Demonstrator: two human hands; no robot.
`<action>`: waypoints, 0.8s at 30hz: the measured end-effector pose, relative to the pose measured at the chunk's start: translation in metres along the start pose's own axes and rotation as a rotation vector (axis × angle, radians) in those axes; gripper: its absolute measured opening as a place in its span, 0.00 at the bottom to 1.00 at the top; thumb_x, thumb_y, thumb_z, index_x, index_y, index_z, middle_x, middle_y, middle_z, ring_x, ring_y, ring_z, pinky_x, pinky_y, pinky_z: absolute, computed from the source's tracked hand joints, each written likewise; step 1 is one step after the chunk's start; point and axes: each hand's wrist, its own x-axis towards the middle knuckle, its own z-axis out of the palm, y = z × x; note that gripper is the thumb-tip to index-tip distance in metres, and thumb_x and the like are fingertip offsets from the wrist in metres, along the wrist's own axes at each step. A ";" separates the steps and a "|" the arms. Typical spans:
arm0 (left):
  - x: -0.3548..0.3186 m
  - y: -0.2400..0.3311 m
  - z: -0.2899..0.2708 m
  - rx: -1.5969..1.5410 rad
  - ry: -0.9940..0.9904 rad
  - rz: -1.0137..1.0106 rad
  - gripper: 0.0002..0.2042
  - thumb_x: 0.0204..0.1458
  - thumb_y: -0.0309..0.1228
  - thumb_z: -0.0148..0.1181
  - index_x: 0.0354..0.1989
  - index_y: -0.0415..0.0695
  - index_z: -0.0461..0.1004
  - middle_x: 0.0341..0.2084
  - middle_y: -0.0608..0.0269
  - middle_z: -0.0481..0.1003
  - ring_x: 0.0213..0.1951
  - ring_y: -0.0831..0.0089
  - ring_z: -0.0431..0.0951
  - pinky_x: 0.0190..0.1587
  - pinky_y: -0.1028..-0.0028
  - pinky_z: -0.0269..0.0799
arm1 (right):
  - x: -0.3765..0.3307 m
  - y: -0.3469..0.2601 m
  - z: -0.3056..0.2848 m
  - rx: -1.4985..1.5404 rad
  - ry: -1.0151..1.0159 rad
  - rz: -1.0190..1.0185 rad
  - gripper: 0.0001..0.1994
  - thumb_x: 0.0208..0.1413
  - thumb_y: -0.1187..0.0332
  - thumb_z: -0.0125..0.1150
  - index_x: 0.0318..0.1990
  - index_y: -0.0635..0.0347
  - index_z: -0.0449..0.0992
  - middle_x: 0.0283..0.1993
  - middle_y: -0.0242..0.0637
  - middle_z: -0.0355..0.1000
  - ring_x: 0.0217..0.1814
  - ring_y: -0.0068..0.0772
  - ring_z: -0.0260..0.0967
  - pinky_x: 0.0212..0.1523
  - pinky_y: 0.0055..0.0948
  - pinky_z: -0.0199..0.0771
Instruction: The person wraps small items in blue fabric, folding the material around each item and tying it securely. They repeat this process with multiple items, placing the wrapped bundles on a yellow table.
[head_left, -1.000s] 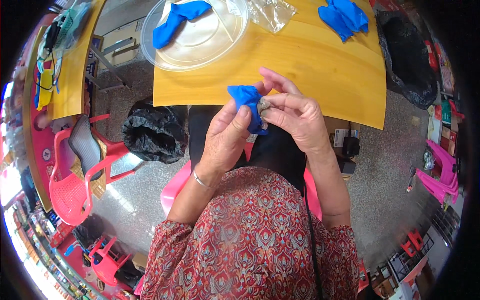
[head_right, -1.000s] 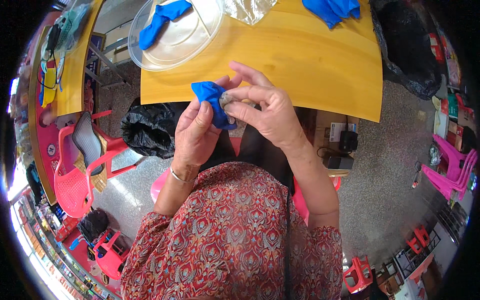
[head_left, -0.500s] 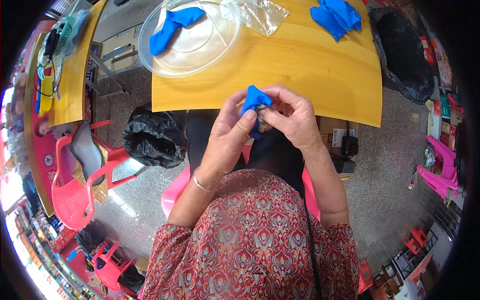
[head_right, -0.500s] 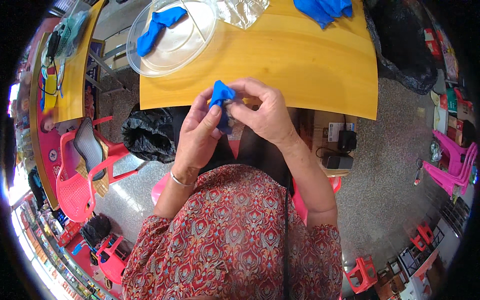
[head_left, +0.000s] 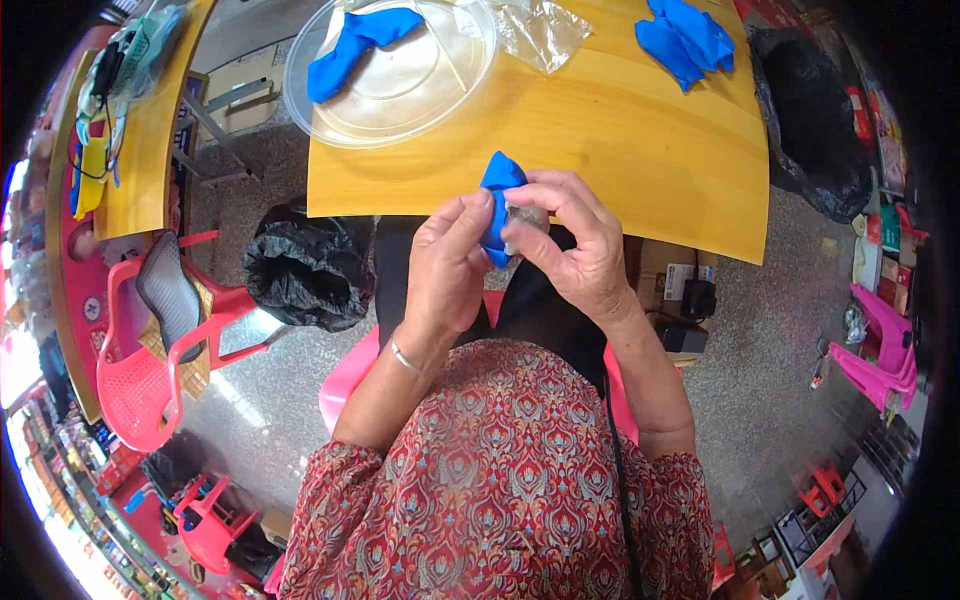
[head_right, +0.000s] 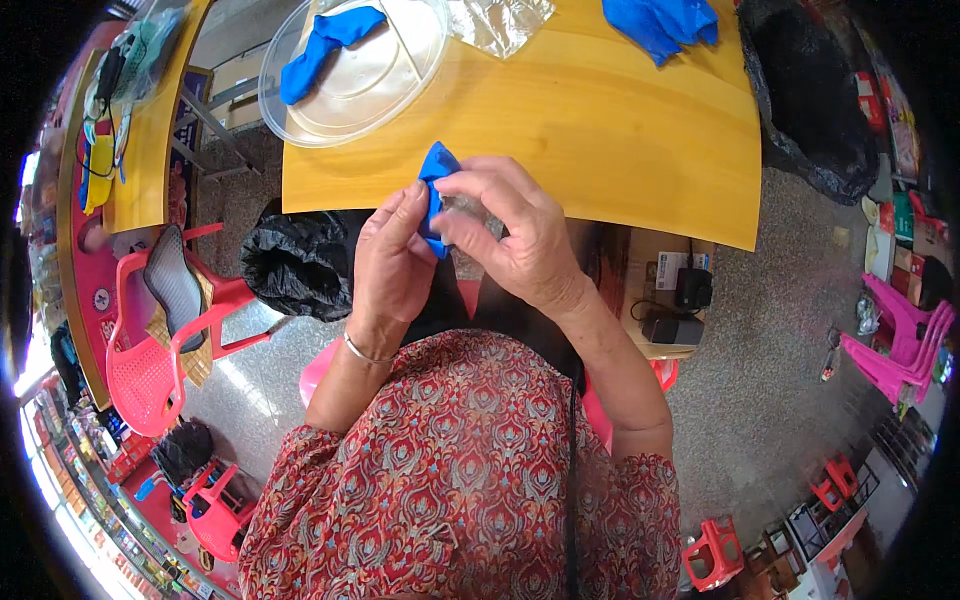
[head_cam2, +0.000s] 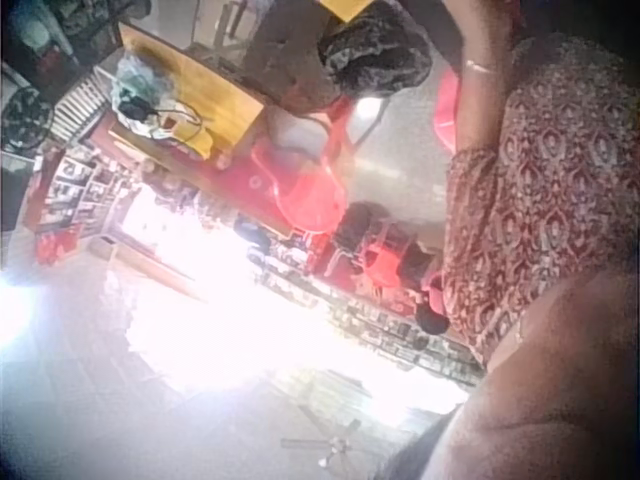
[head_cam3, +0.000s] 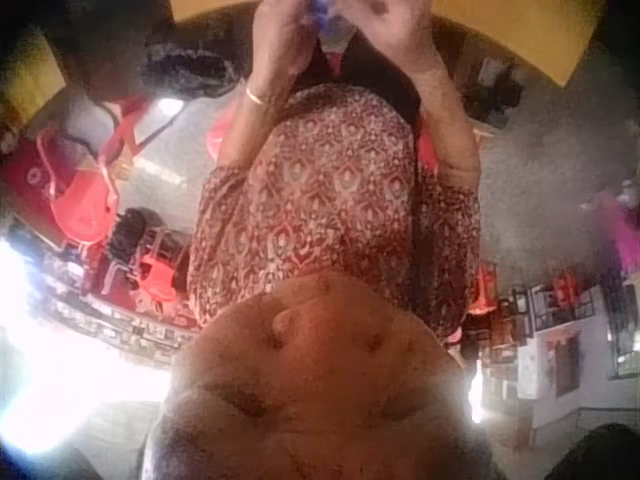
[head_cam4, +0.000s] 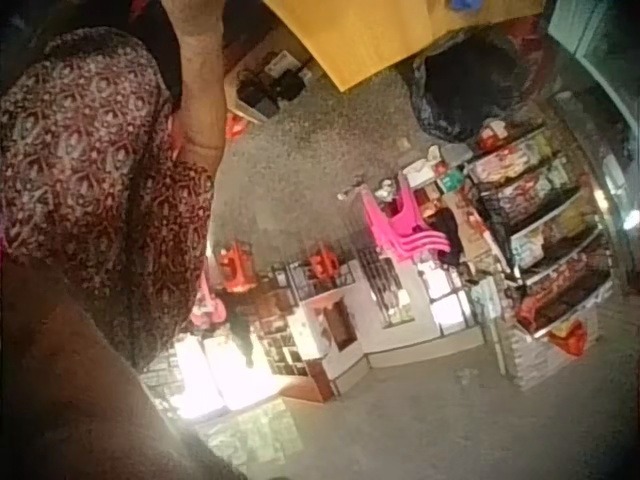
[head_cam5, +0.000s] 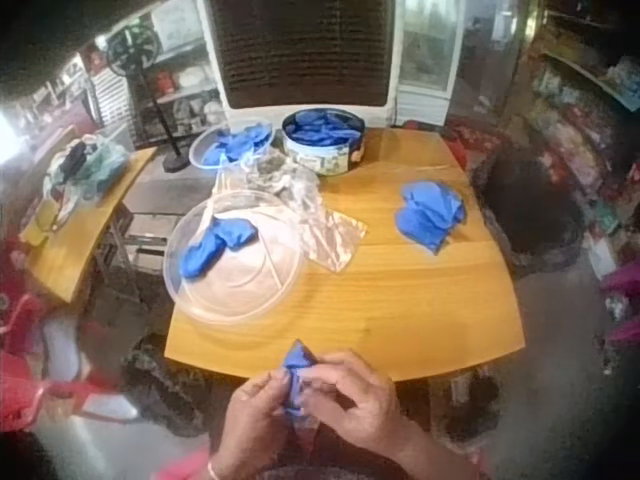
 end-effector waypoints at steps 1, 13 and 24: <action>0.002 -0.001 0.000 0.068 0.017 0.021 0.12 0.60 0.35 0.59 0.42 0.38 0.72 0.34 0.64 0.76 0.34 0.78 0.77 0.38 0.78 0.74 | 0.001 0.001 -0.002 -0.029 -0.027 -0.041 0.16 0.49 0.73 0.69 0.47 0.59 0.75 0.47 0.44 0.73 0.45 0.41 0.75 0.45 0.32 0.75; 0.027 -0.008 -0.008 1.248 0.144 0.905 0.12 0.45 0.20 0.66 0.38 0.40 0.73 0.36 0.55 0.72 0.38 0.60 0.73 0.40 0.66 0.71 | 0.003 0.037 0.012 0.135 0.024 0.276 0.18 0.47 0.73 0.71 0.47 0.65 0.76 0.48 0.44 0.73 0.46 0.36 0.76 0.41 0.27 0.77; 0.035 -0.003 -0.009 1.424 0.073 0.792 0.08 0.44 0.26 0.67 0.32 0.41 0.77 0.29 0.56 0.70 0.34 0.57 0.70 0.37 0.62 0.65 | -0.004 0.035 0.005 -0.216 -0.100 0.074 0.22 0.44 0.73 0.70 0.50 0.61 0.73 0.56 0.47 0.68 0.55 0.50 0.68 0.54 0.41 0.70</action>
